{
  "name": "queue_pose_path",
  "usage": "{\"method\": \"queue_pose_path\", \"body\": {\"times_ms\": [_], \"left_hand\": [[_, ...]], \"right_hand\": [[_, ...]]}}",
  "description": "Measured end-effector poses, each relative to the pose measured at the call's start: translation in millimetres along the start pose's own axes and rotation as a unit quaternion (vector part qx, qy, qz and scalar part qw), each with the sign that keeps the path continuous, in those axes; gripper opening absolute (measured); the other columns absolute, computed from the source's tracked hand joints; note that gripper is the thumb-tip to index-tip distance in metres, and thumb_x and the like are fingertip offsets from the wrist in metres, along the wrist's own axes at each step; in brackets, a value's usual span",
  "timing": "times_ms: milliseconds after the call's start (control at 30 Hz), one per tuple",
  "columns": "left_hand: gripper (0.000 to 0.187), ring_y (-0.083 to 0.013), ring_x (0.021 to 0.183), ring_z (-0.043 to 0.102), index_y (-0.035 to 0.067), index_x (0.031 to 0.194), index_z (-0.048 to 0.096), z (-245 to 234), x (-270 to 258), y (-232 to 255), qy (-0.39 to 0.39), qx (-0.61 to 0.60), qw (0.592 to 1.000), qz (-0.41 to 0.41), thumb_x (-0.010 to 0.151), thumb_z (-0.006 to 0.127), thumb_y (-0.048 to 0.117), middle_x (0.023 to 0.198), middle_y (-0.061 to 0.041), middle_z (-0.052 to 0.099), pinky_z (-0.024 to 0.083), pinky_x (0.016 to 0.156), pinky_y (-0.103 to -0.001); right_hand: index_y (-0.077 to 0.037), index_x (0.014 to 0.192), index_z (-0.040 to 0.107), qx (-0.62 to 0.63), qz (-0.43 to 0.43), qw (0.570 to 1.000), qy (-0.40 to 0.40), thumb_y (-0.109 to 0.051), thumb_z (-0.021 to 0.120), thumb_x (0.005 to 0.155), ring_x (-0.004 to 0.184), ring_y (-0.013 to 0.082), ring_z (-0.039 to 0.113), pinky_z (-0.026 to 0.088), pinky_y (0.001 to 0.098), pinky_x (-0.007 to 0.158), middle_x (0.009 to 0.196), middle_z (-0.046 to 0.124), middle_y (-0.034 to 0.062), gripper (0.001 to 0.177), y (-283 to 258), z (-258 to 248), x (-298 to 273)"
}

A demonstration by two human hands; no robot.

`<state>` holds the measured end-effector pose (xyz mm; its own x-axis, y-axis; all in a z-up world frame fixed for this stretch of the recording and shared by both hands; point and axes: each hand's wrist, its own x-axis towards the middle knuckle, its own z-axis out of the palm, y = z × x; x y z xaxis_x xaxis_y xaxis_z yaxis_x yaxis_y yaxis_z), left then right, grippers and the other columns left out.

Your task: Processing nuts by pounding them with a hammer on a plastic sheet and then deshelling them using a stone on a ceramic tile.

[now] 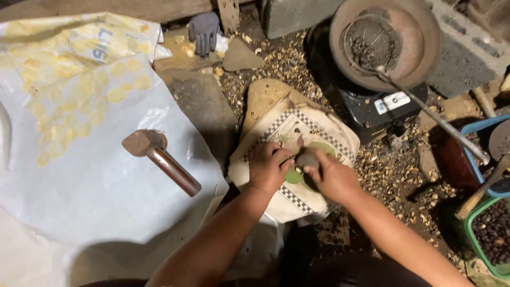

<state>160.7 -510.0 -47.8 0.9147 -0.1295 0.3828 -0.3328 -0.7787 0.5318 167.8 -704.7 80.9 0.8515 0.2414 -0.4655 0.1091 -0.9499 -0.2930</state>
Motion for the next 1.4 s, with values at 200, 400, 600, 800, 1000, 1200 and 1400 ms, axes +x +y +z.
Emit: {"method": "queue_pose_path", "body": {"times_ms": [200,400,600,800,1000,1200,1400], "left_hand": [[0.036,-0.0325,0.1,0.066,0.023,0.121,0.067,-23,-11,-3,-0.025,0.075,0.997,0.014,0.086,0.072,0.028,0.102,-0.007,0.064,0.05,0.089,-0.048],[0.032,-0.0351,0.102,0.066,0.023,0.122,0.068,-29,-14,-13,-0.065,0.02,0.997,0.037,0.091,0.068,0.025,0.104,-0.009,0.066,0.051,0.089,-0.049],[0.02,-0.0343,0.102,0.064,0.018,0.114,0.067,-36,-10,-13,-0.059,-0.003,0.998,0.03,0.095,0.064,0.022,0.104,-0.009,0.065,0.051,0.091,-0.046],[0.014,-0.0312,0.098,0.064,0.016,0.103,0.065,-31,-6,-11,-0.024,0.002,0.999,0.033,0.091,0.069,0.021,0.099,-0.008,0.061,0.052,0.091,-0.045],[0.018,-0.0361,0.095,0.064,0.008,0.1,0.067,-47,-1,0,-0.023,0.008,0.999,0.04,0.089,0.068,0.023,0.095,-0.015,0.061,0.052,0.09,-0.047],[0.019,-0.0352,0.094,0.065,0.01,0.101,0.068,-46,-1,0,-0.026,-0.002,0.999,0.026,0.091,0.068,0.026,0.094,-0.013,0.062,0.051,0.091,-0.047],[0.021,-0.0321,0.091,0.064,0.018,0.097,0.07,-26,6,3,0.001,0.028,0.999,0.016,0.082,0.077,0.032,0.094,-0.008,0.063,0.049,0.089,-0.048]], "right_hand": [[-0.027,0.144,0.042,0.026,-0.062,0.995,0.071,-0.043,0.053,0.099,0.096,0.0538,0.069,0.058,0.0614,0.085,0.12,0.057,0.0236,0.05,-12,20,10],[-0.026,0.146,0.04,0.106,0.016,0.994,0.034,-0.045,0.055,0.099,0.106,0.0521,0.067,0.055,0.0617,0.092,0.118,0.062,0.0254,0.053,6,32,28],[-0.033,0.144,0.038,0.068,0.06,0.995,-0.043,-0.052,0.048,0.1,0.117,0.0457,0.066,0.044,0.0678,0.105,0.123,0.068,0.0207,0.05,11,24,49],[-0.029,0.149,0.035,-0.024,0.011,0.999,-0.018,-0.049,0.049,0.099,0.11,0.0478,0.069,0.048,0.0695,0.098,0.126,0.063,0.0227,0.055,-11,8,30],[-0.03,0.141,0.044,-0.063,-0.056,0.996,-0.015,-0.043,0.053,0.098,0.103,0.0464,0.071,0.056,0.0602,0.09,0.12,0.064,0.0223,0.046,-29,-23,21],[-0.034,0.139,0.045,-0.14,-0.041,0.989,-0.007,-0.046,0.05,0.098,0.093,0.0336,0.075,0.06,0.0471,0.082,0.11,0.064,0.0129,0.043,-32,11,42],[-0.029,0.143,0.045,0.009,0.062,0.989,-0.137,-0.046,0.053,0.096,0.117,0.0433,0.068,0.053,0.0551,0.098,0.12,0.07,0.0234,0.051,-21,-42,22]]}}
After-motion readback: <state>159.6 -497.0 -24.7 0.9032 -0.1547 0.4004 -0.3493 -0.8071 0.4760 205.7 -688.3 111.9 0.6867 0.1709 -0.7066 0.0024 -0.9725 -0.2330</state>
